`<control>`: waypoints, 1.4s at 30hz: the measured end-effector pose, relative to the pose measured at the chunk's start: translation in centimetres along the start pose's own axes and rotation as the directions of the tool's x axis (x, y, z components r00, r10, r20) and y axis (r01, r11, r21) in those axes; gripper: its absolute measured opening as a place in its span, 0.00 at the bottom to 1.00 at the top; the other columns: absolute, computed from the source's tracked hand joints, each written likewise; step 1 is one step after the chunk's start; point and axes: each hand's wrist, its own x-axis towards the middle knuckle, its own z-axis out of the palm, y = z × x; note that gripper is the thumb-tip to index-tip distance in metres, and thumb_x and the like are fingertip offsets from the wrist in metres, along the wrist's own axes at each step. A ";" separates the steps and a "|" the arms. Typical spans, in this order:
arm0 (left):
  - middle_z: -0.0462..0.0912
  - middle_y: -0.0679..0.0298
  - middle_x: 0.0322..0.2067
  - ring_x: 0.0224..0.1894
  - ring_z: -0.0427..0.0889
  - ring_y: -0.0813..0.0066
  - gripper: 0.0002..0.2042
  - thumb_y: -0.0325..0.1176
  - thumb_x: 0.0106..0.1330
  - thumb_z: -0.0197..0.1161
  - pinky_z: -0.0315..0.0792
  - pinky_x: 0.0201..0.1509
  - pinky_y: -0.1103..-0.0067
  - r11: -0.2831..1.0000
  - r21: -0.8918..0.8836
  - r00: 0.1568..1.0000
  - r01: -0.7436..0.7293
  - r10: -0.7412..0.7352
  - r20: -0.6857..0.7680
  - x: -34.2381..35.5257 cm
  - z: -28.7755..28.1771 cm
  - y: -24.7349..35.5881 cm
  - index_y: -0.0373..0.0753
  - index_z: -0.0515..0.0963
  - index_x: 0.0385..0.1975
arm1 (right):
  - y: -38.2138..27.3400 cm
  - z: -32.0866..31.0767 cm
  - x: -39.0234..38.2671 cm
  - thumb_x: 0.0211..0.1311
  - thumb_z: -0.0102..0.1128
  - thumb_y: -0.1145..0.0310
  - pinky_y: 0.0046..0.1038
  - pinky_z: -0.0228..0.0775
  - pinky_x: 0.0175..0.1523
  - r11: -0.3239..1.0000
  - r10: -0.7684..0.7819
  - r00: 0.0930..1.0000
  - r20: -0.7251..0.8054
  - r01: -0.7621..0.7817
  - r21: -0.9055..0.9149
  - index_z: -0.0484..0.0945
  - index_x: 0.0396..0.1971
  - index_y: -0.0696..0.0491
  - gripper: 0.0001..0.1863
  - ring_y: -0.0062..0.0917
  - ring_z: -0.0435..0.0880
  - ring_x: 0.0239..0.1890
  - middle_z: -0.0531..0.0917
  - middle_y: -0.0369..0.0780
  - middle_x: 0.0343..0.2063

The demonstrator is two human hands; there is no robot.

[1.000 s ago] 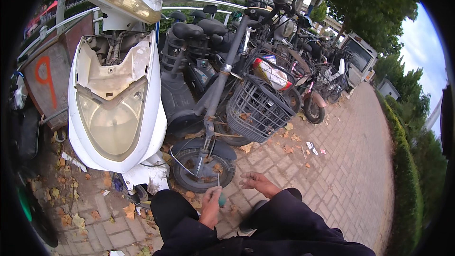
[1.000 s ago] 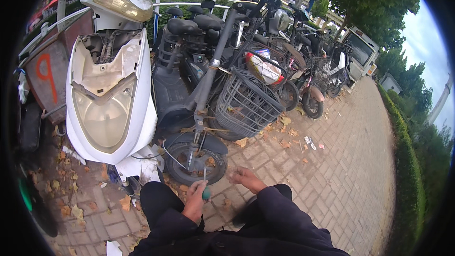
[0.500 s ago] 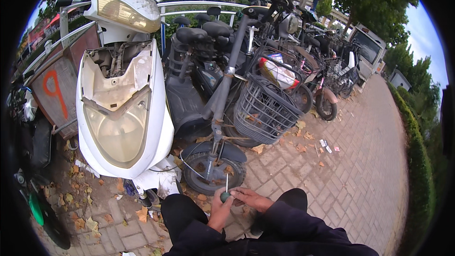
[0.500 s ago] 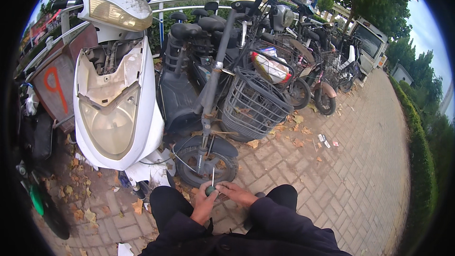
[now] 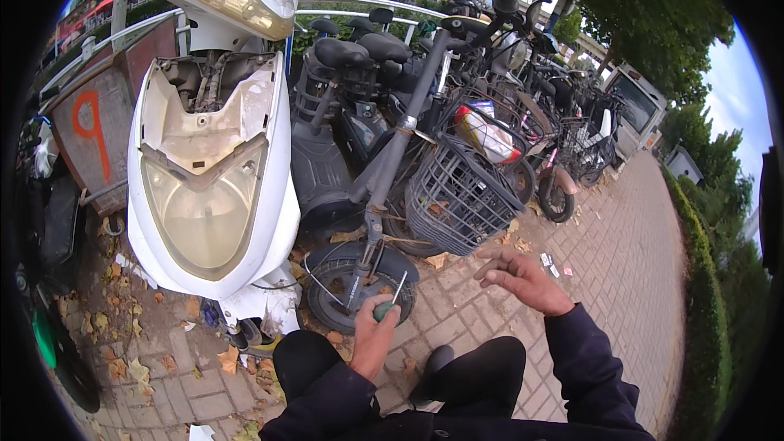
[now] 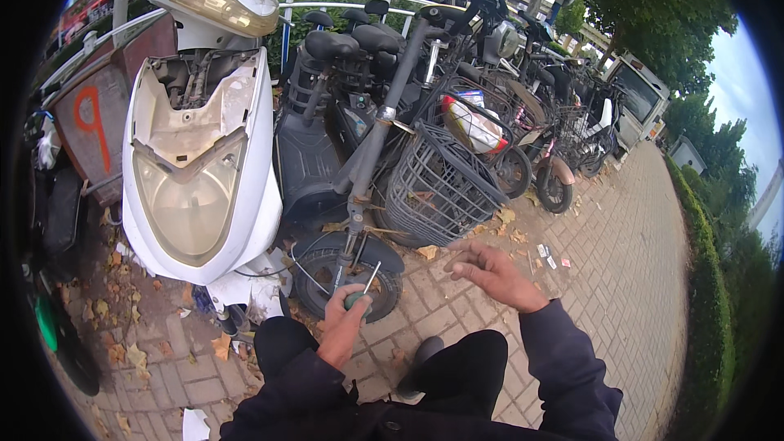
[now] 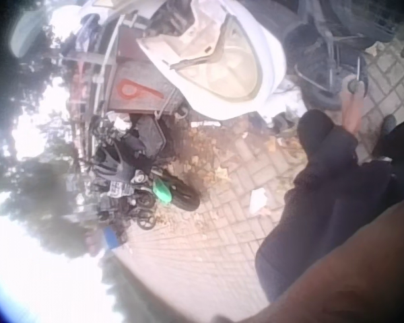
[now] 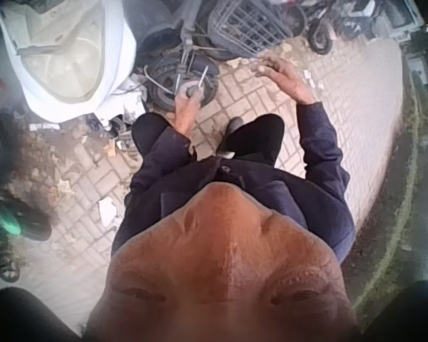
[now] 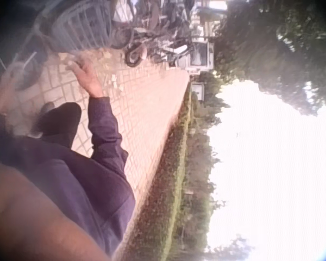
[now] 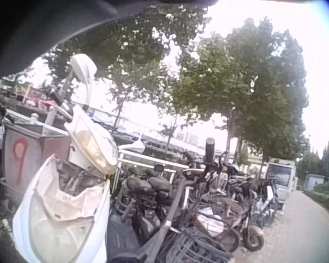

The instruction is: The person uses a screwdriver to tighten bolts on the front wheel and handlebar area of a bicycle. They adjust the front wheel alignment and then work on the handlebar stem and basket attachment, repeatedly turning the screwdriver to secure components.

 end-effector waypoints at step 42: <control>0.80 0.64 0.34 0.33 0.81 0.79 0.12 0.34 0.71 0.61 0.68 0.28 0.84 0.922 -0.310 0.959 0.234 -0.165 0.232 10.6 0.2 1.6 0.38 0.74 0.50 | -33.8 -13.3 23.1 0.68 0.65 0.51 0.20 0.56 0.36 0.419 -0.828 0.484 -0.283 0.201 -0.885 0.76 0.22 0.52 0.21 0.10 0.64 0.28 0.67 0.27 0.22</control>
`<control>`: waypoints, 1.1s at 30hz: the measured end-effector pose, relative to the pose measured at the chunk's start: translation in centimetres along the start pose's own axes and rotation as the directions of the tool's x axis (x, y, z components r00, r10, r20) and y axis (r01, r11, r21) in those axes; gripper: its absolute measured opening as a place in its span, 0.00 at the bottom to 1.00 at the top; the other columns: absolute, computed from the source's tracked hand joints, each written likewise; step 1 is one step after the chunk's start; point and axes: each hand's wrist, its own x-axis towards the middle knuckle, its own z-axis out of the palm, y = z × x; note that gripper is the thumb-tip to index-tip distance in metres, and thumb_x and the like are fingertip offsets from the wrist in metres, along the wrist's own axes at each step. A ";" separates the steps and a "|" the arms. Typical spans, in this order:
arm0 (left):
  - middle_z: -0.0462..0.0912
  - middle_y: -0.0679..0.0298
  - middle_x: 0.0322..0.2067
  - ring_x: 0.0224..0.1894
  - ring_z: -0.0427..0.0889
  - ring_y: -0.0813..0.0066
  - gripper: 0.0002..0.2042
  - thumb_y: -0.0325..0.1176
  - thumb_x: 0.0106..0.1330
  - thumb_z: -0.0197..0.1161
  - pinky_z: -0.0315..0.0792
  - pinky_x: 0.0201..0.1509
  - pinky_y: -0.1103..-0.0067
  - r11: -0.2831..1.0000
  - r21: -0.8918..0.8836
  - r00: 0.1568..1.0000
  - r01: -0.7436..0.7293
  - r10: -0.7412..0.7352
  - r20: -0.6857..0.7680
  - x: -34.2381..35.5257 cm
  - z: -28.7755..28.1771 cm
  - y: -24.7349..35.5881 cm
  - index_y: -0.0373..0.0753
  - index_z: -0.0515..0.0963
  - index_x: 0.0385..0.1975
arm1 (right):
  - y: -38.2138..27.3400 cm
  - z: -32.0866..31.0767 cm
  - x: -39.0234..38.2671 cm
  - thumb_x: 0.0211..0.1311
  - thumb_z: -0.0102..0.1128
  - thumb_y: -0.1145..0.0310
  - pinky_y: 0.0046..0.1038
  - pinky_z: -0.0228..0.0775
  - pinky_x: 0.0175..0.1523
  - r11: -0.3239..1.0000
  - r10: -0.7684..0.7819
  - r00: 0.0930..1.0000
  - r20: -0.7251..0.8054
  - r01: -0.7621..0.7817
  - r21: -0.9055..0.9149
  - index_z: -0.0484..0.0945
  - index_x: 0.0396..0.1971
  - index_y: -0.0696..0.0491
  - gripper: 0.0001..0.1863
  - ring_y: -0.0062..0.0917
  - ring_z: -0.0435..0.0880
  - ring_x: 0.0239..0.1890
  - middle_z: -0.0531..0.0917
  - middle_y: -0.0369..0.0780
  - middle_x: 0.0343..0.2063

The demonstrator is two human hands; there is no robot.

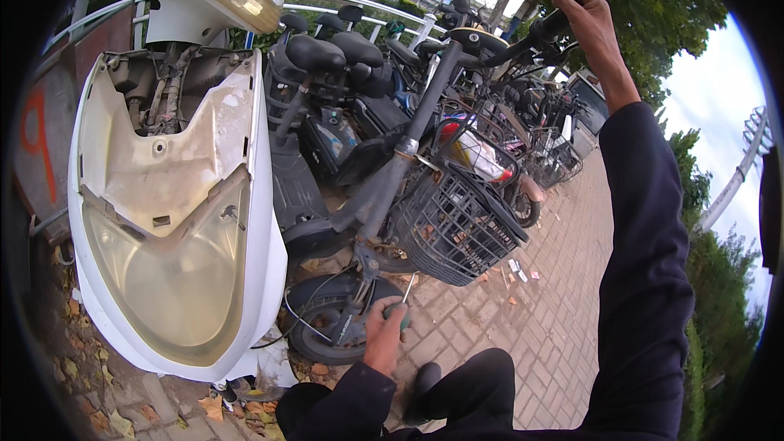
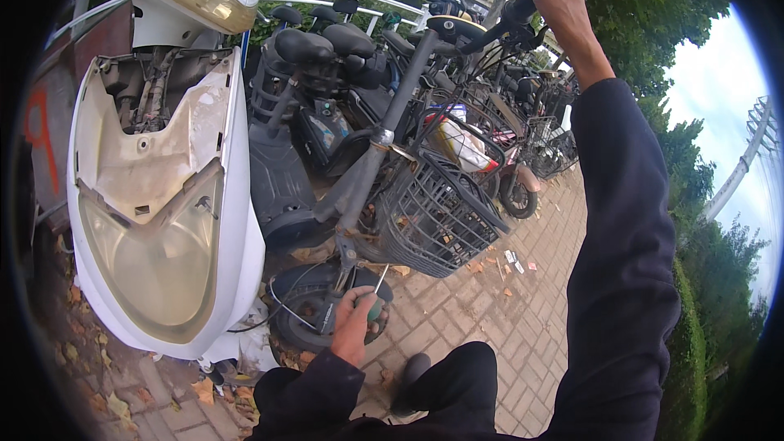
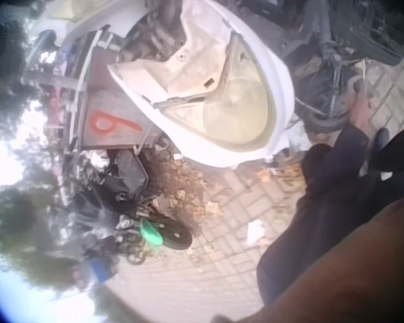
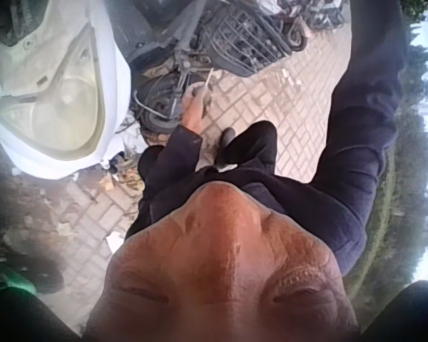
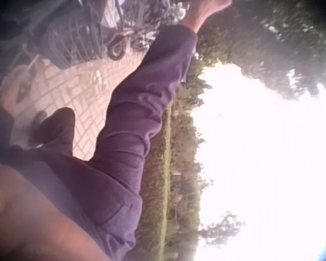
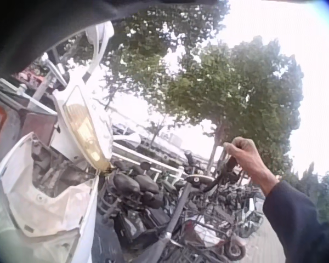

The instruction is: The person uses a screwdriver to tighten bolts on the front wheel and handlebar area of a bicycle. They adjust the front wheel alignment and then work on the handlebar stem and basket attachment, repeatedly turning the screwdriver to secure components.

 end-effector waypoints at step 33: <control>0.73 0.59 0.58 0.61 0.72 0.70 0.20 0.29 0.77 0.49 0.65 0.68 0.71 0.944 0.182 0.961 -0.277 0.276 0.028 -1.5 4.9 -2.9 0.34 0.63 0.66 | -5.9 15.1 -49.7 0.62 0.63 0.64 0.37 0.78 0.49 0.819 0.269 0.880 0.392 -0.424 0.388 0.64 0.62 0.61 0.32 0.44 0.83 0.48 0.75 0.49 0.52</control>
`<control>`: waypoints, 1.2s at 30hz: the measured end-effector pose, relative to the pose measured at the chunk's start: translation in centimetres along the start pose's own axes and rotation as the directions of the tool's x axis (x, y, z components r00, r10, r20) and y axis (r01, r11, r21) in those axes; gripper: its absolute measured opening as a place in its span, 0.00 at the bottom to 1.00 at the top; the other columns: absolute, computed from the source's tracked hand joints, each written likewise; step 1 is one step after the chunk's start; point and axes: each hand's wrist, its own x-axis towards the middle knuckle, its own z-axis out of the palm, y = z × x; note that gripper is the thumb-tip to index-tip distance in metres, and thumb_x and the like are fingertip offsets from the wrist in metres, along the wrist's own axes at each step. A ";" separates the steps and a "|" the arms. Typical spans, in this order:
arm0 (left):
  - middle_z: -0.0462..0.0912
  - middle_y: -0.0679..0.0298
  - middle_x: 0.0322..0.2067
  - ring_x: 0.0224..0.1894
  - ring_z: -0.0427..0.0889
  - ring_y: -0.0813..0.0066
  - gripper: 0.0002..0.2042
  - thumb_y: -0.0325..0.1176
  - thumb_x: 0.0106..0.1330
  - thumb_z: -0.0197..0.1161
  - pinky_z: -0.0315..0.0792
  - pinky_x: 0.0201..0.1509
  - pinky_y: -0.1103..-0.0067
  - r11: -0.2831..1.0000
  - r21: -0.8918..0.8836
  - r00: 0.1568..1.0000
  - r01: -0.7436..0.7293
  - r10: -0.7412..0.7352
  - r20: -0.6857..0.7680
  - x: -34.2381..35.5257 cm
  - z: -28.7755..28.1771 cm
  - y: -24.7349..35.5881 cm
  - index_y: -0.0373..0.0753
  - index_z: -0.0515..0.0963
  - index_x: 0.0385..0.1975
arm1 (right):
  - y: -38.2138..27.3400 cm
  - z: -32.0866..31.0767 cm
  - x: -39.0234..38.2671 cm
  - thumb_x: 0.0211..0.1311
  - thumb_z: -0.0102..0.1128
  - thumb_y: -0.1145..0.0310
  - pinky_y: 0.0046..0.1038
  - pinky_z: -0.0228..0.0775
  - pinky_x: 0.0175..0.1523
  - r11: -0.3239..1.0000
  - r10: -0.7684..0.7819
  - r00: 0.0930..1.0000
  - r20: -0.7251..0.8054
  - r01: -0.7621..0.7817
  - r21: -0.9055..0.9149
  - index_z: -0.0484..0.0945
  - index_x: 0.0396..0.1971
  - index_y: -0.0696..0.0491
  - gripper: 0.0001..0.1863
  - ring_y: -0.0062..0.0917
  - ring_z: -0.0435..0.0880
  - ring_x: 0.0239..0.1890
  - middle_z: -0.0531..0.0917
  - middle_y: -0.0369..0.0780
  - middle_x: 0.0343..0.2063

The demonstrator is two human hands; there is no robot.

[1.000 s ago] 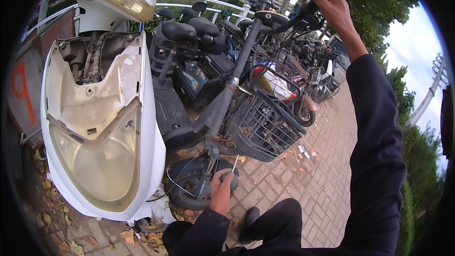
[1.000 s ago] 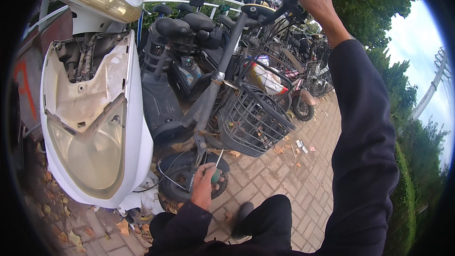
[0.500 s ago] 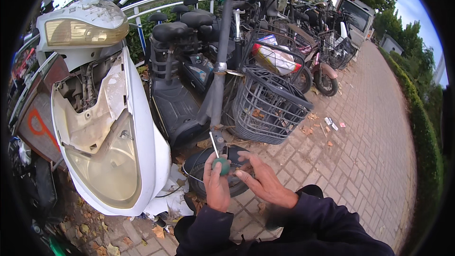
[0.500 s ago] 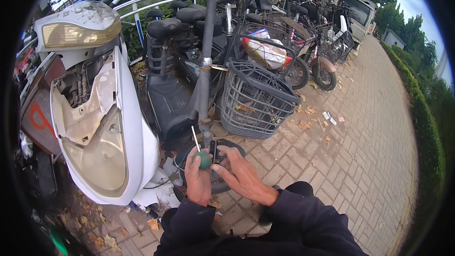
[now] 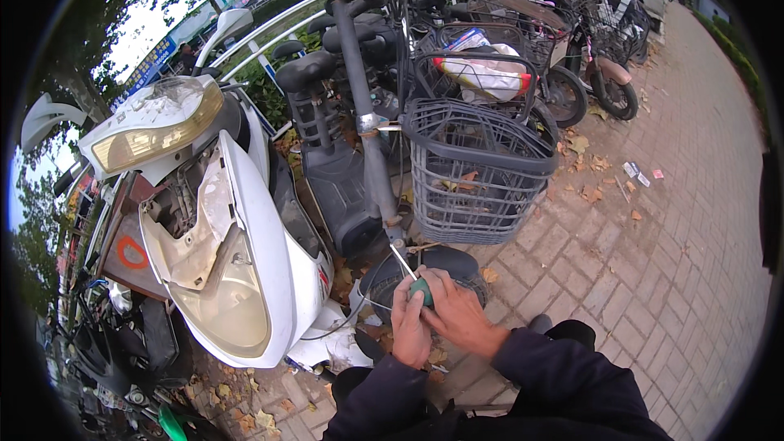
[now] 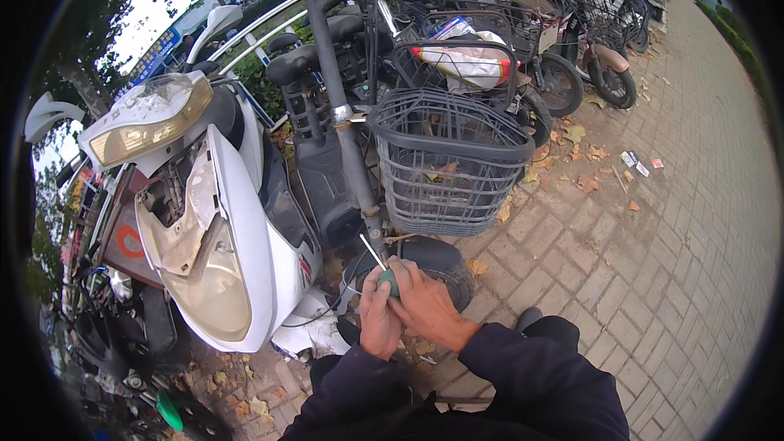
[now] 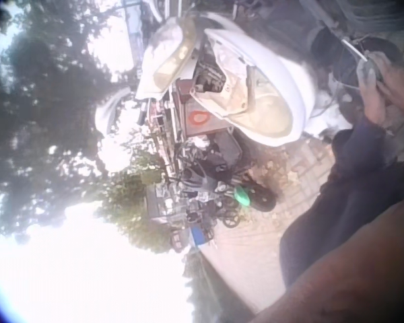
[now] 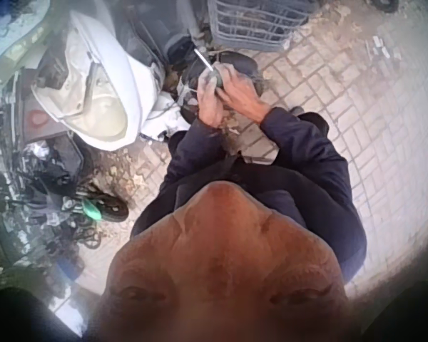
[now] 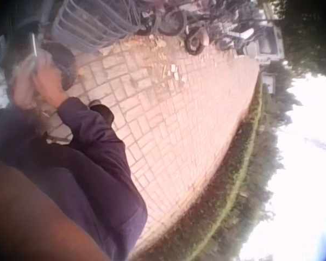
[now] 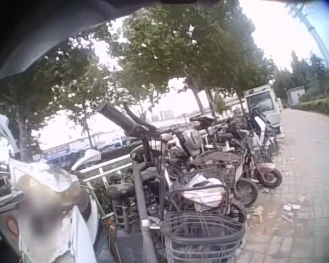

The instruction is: The person uses a screwdriver to tighten bolts on the front wheel and handlebar area of a bicycle. They adjust the front wheel alignment and then work on the handlebar stem and basket attachment, repeatedly turning the screwdriver to secure components.

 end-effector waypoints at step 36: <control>0.77 0.60 0.53 0.53 0.77 0.75 0.23 0.29 0.72 0.61 0.73 0.55 0.78 0.893 0.441 0.993 -0.086 0.112 -0.034 -5.3 7.6 1.9 0.32 0.64 0.63 | 1.3 -5.9 -4.0 0.55 0.65 0.64 0.40 0.68 0.59 0.961 -0.168 0.962 -0.216 0.209 0.181 0.71 0.57 0.58 0.29 0.43 0.74 0.54 0.76 0.46 0.49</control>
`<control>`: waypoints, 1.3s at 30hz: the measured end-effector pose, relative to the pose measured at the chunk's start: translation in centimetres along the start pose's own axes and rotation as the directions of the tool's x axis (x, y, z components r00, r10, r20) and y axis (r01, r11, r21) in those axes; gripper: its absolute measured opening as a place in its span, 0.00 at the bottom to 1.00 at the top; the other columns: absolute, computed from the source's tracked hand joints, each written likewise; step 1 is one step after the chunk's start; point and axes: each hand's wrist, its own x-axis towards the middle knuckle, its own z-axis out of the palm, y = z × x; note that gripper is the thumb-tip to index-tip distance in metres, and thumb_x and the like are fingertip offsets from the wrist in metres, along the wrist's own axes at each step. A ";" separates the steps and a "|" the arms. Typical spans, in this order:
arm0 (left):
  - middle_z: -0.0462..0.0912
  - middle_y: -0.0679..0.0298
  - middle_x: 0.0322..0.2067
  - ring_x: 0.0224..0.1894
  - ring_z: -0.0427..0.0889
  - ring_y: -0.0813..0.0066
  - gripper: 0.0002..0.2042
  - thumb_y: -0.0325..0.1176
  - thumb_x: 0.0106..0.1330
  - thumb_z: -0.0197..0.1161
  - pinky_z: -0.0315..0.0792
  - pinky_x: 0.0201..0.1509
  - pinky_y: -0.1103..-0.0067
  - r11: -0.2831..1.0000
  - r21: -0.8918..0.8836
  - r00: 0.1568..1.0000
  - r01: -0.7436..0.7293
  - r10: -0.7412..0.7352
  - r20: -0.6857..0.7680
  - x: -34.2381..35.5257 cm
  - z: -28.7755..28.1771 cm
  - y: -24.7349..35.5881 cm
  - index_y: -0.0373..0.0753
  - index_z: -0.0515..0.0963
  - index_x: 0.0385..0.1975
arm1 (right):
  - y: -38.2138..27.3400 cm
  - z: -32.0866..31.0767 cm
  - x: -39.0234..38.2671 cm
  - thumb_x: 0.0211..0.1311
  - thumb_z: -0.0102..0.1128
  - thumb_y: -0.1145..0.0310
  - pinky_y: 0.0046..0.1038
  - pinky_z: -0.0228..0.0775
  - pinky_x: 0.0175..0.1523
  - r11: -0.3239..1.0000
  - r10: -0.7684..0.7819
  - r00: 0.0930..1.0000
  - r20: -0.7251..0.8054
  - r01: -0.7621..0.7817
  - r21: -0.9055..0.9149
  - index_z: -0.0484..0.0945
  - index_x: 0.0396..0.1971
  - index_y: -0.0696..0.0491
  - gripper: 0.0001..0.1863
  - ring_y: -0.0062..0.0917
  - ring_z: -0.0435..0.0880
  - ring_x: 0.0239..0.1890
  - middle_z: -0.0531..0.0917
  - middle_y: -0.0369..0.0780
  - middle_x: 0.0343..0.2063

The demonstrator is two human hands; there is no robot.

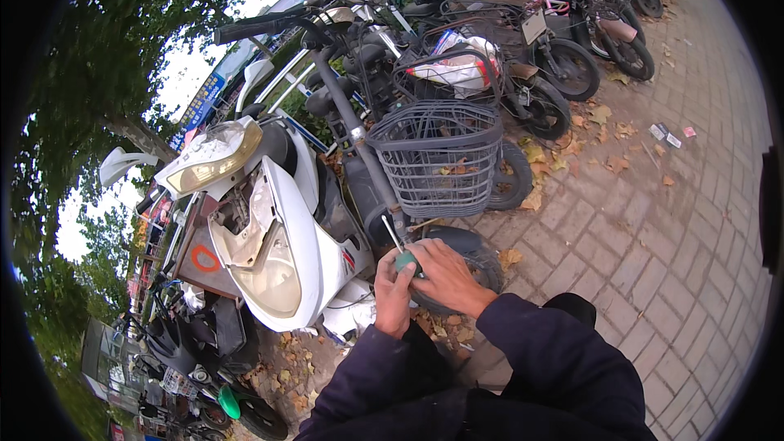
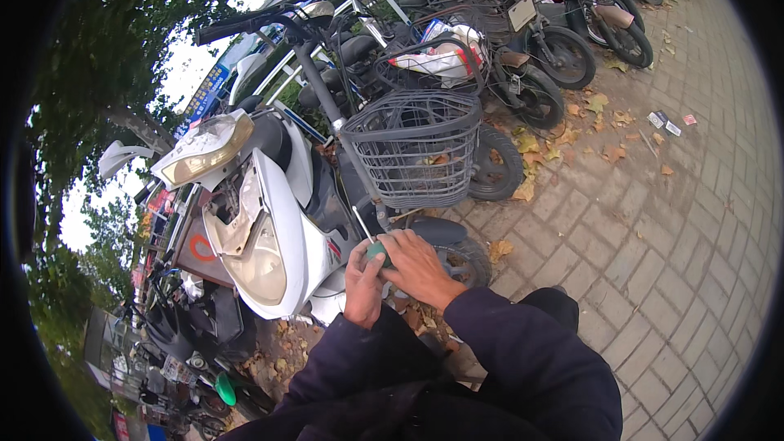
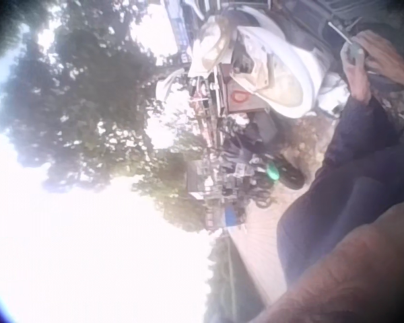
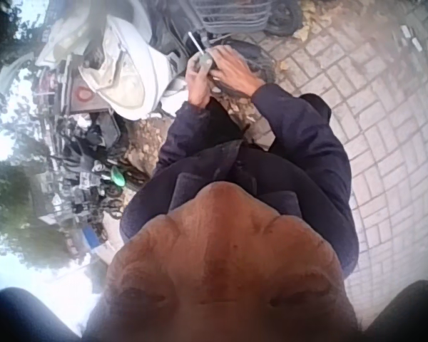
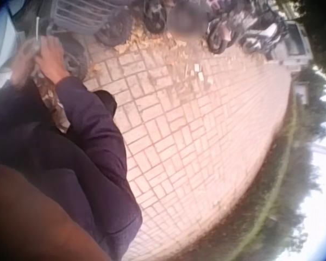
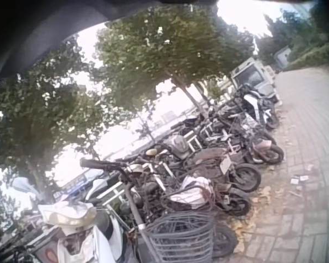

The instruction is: The person uses a screwdriver to tighten bolts on the front wheel and handlebar area of a bicycle. They adjust the front wheel alignment and then work on the handlebar stem and basket attachment, repeatedly turning the screwdriver to secure components.

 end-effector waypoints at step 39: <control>0.84 0.62 0.37 0.39 0.82 0.77 0.09 0.31 0.75 0.55 0.72 0.45 0.80 0.869 -0.378 0.943 0.318 -0.248 0.222 9.9 -7.5 -3.9 0.35 0.75 0.48 | 6.6 3.0 40.4 0.66 0.65 0.63 0.21 0.66 0.28 0.850 0.463 0.885 -0.049 -0.428 0.307 0.72 0.53 0.56 0.21 0.20 0.77 0.27 0.77 0.35 0.33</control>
